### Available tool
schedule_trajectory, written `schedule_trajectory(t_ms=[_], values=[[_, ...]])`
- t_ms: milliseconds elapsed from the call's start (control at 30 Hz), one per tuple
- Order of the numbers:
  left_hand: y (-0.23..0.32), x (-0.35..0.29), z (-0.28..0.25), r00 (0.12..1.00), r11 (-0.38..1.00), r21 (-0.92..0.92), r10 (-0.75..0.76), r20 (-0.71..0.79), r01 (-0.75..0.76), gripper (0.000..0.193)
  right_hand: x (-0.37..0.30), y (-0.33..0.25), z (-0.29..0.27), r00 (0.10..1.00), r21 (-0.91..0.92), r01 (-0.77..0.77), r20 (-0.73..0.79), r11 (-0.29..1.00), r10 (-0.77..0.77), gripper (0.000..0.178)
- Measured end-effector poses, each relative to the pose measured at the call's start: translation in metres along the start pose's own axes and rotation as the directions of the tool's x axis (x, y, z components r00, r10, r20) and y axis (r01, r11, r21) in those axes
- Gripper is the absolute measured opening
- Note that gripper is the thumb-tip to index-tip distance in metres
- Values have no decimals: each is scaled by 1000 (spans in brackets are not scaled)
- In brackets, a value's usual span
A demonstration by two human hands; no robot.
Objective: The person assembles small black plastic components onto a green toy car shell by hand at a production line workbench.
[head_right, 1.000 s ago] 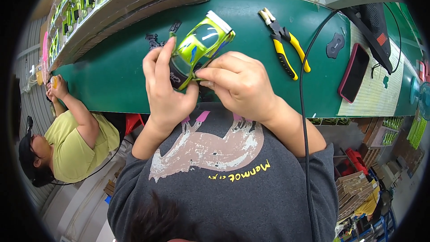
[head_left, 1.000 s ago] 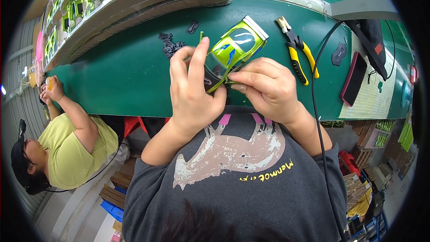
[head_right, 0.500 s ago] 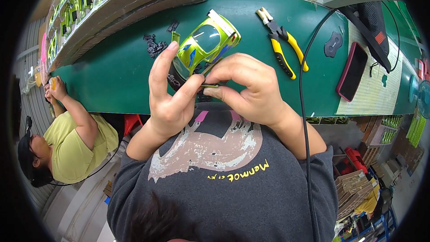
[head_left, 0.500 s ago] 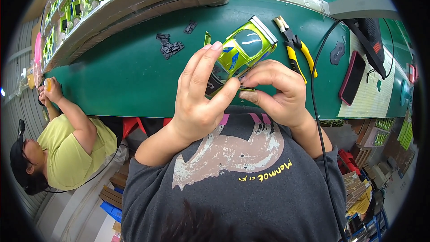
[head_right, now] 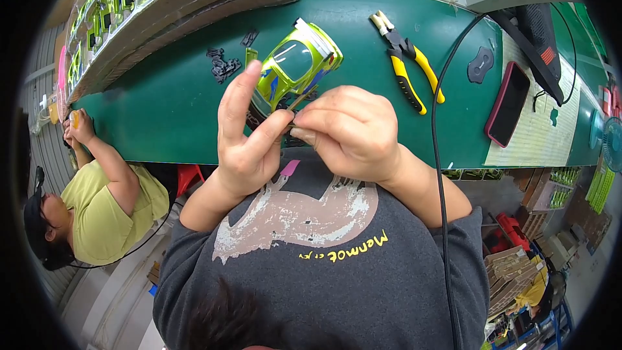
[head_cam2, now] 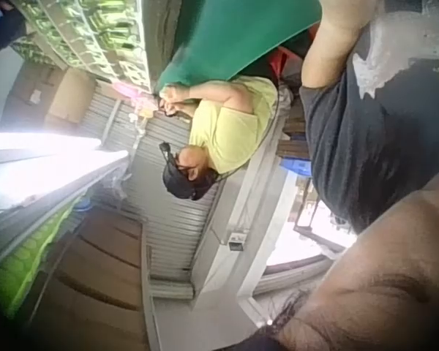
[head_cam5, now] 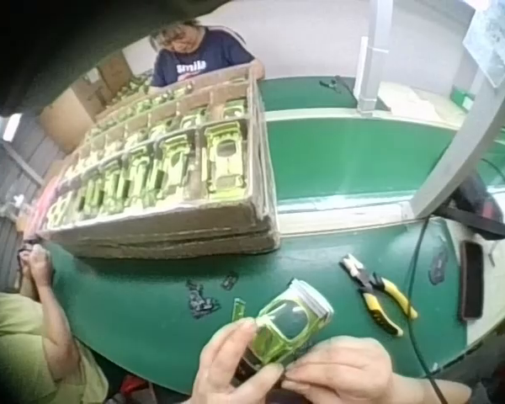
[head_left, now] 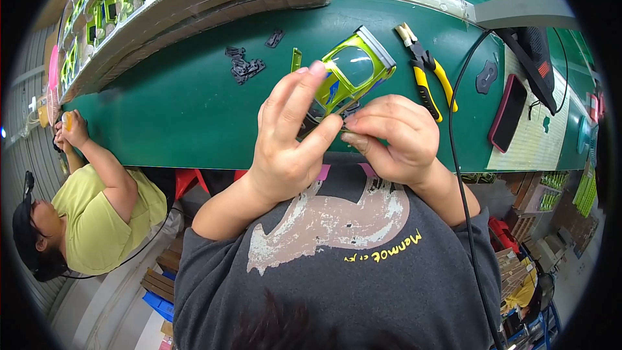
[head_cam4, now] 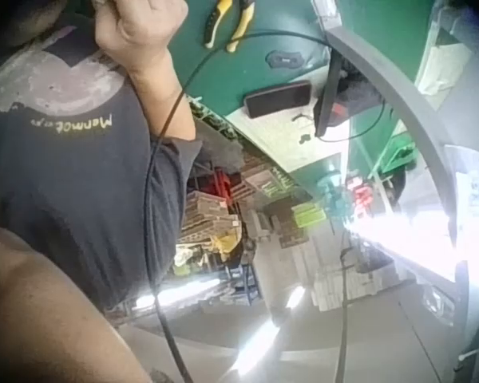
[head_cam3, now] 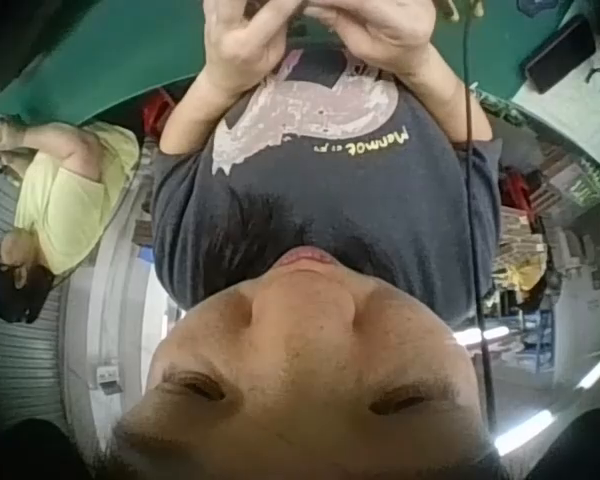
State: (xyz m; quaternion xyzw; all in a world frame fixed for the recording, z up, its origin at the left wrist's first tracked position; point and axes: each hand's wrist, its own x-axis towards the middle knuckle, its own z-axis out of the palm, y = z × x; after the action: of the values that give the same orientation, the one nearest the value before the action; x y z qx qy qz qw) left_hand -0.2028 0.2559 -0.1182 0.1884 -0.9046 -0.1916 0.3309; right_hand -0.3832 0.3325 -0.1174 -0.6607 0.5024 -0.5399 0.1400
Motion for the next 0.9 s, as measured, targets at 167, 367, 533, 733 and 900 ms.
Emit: schedule_trajectory(t_ms=[167,367,533,733,900], values=[[3,4,-8,972,970,-130,-218,-91,205,72,-9,4,2,997,88,-77,17,993,75,28],[3,3,-1,898,889,-124,-437,59,441,69,-7,-1,7,992,92,-123,-10,988,124,27],[6,3,-3,914,915,-44,-402,-55,400,58,-9,-1,11,980,131,-198,-7,971,200,27],[3,-3,-6,924,927,22,-370,-97,374,56,-8,-1,15,977,167,-211,0,963,214,26],[1,-10,-6,905,908,-8,-419,-66,420,56,-7,1,18,995,57,-77,60,995,74,24]])
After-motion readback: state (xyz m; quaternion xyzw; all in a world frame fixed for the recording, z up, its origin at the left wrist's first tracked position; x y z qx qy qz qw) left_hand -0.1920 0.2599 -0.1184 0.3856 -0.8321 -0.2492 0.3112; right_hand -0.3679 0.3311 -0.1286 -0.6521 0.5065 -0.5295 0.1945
